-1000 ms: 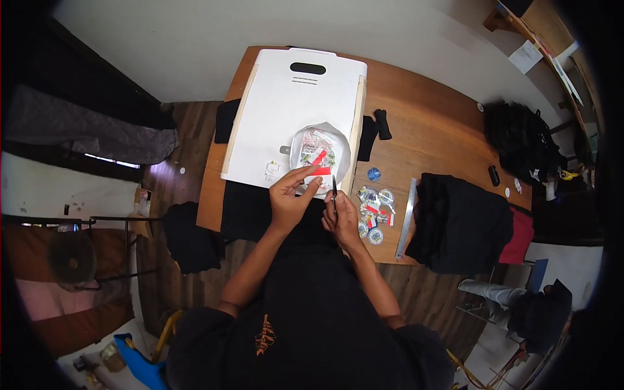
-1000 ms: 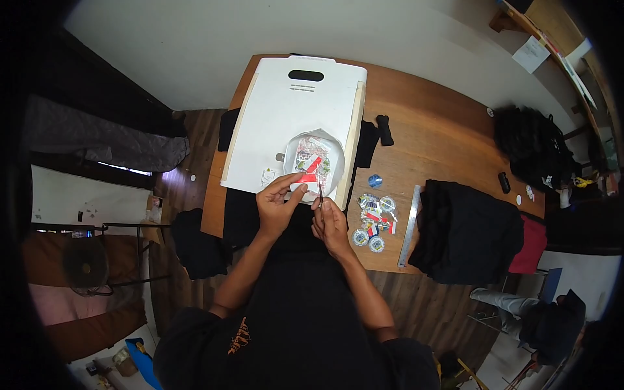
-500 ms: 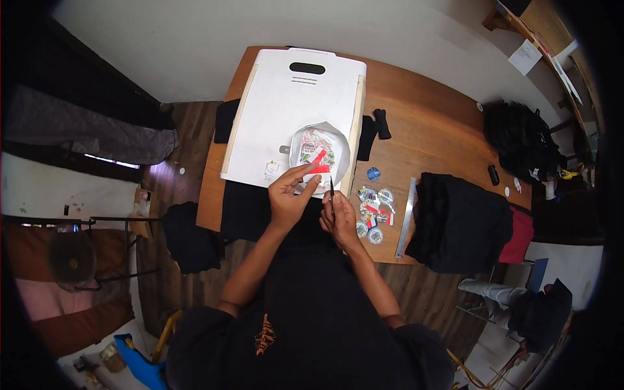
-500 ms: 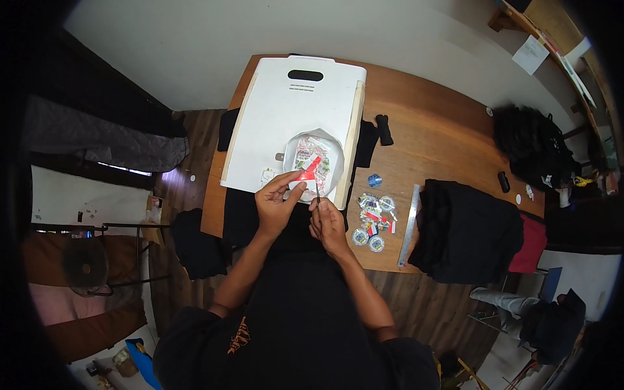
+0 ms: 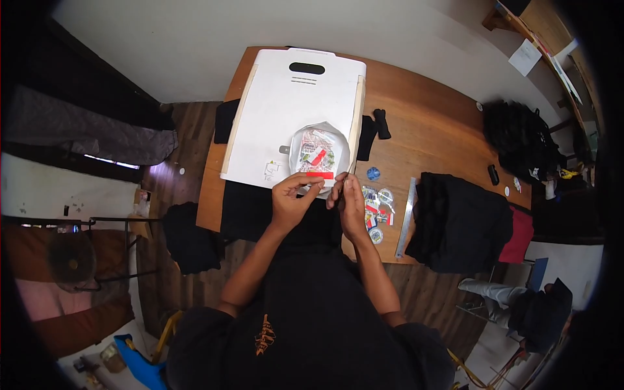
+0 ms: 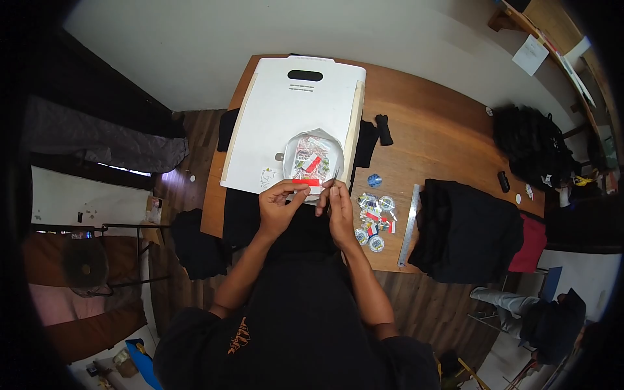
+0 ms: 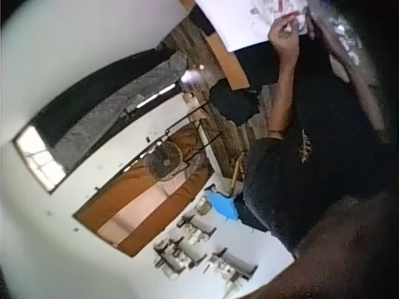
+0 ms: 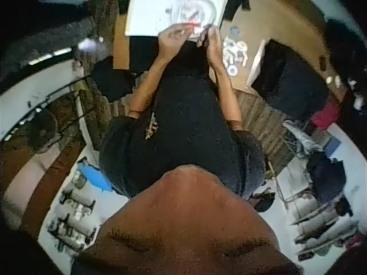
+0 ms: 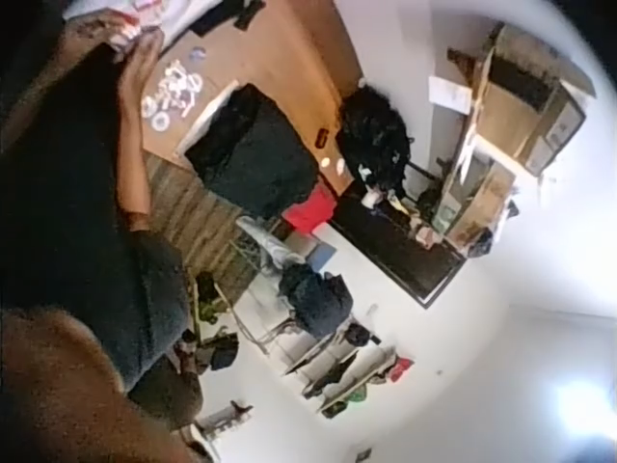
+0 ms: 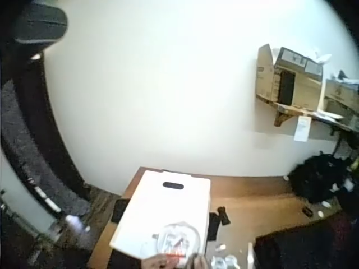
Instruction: Cutting out small printed graphics and labels from a sheet using scissors
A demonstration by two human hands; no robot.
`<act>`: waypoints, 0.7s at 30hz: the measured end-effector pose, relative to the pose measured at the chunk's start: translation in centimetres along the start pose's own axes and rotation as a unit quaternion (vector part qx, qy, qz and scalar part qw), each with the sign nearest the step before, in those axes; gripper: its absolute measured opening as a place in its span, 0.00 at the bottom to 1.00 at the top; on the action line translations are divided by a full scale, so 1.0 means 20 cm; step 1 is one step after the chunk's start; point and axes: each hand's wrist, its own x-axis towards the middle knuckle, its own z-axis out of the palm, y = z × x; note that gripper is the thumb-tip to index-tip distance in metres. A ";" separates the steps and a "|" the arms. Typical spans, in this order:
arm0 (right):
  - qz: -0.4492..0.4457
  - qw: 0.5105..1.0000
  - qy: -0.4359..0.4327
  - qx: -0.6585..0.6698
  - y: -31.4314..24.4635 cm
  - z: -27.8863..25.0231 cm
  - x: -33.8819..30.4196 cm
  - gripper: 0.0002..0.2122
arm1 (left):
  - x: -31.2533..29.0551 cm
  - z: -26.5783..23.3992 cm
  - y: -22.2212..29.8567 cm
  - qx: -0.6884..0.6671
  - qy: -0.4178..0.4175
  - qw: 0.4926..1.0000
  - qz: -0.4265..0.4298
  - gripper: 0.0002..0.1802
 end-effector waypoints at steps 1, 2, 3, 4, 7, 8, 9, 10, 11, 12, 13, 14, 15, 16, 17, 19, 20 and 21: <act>0.019 1.000 -0.007 0.016 -0.02 -0.01 0.01 0.14 | 0.00 0.00 0.00 -0.006 0.009 0.999 -0.033 0.10; 0.038 0.999 -0.013 0.033 -0.03 -0.02 0.02 0.13 | 0.00 0.00 0.00 -0.006 0.009 0.999 -0.033 0.10; 0.052 0.998 0.015 0.011 -0.05 0.00 0.01 0.09 | -0.01 0.00 0.01 0.000 -0.008 0.999 -0.044 0.11; 0.052 0.998 0.014 0.011 -0.05 0.00 0.01 0.09 | -0.01 0.00 0.01 0.005 -0.024 0.998 -0.056 0.13; 0.036 0.992 0.008 -0.123 -0.04 0.00 0.02 0.07 | 0.01 0.02 0.03 -0.023 0.007 0.999 -0.042 0.18; 0.028 0.990 0.039 -0.133 -0.04 0.01 0.01 0.06 | 0.01 0.02 0.03 -0.023 0.008 0.999 -0.042 0.18; 0.021 0.987 0.069 -0.142 -0.03 0.02 0.01 0.05 | 0.02 0.02 0.03 -0.023 0.016 0.999 -0.043 0.20; 0.021 0.987 0.070 -0.142 0.01 -0.01 0.00 0.05 | 0.02 0.02 0.03 -0.023 0.021 0.999 -0.044 0.22; 0.022 0.986 0.063 -0.155 0.08 -0.06 0.00 0.07 | 0.02 0.01 0.03 -0.023 0.020 0.999 -0.044 0.22; 0.025 0.984 0.055 -0.169 0.09 -0.06 -0.01 0.08 | 0.03 0.01 0.02 -0.013 0.018 0.999 -0.030 0.22; 0.025 0.984 0.055 -0.169 0.11 -0.07 -0.01 0.08 | 0.03 0.00 0.01 -0.002 0.016 1.000 -0.017 0.22; 0.026 0.985 0.060 -0.160 0.12 -0.06 -0.02 0.08 | 0.02 0.01 0.01 -0.002 0.016 1.000 -0.017 0.22; 0.027 0.986 0.064 -0.152 0.12 -0.04 -0.02 0.08 | 0.03 0.02 0.03 -0.010 0.025 0.999 -0.018 0.20; 0.027 0.986 0.063 -0.151 0.12 -0.02 -0.02 0.08 | 0.03 0.03 0.03 -0.019 0.034 0.999 -0.018 0.17; 0.033 0.988 0.078 -0.131 0.11 0.00 -0.02 0.08 | 0.02 0.02 0.02 -0.018 0.034 0.999 -0.018 0.17; 0.040 0.989 0.094 -0.110 0.11 0.01 -0.02 0.08 | 0.02 0.01 -0.01 -0.013 -0.002 1.000 -0.014 0.11; 0.032 0.989 0.087 -0.115 0.12 0.01 -0.02 0.08 | 0.01 0.01 -0.02 -0.013 -0.003 1.000 -0.014 0.11; 0.024 0.989 0.080 -0.121 0.11 0.01 -0.02 0.08 | 0.02 0.02 0.00 -0.021 0.010 0.999 -0.024 0.10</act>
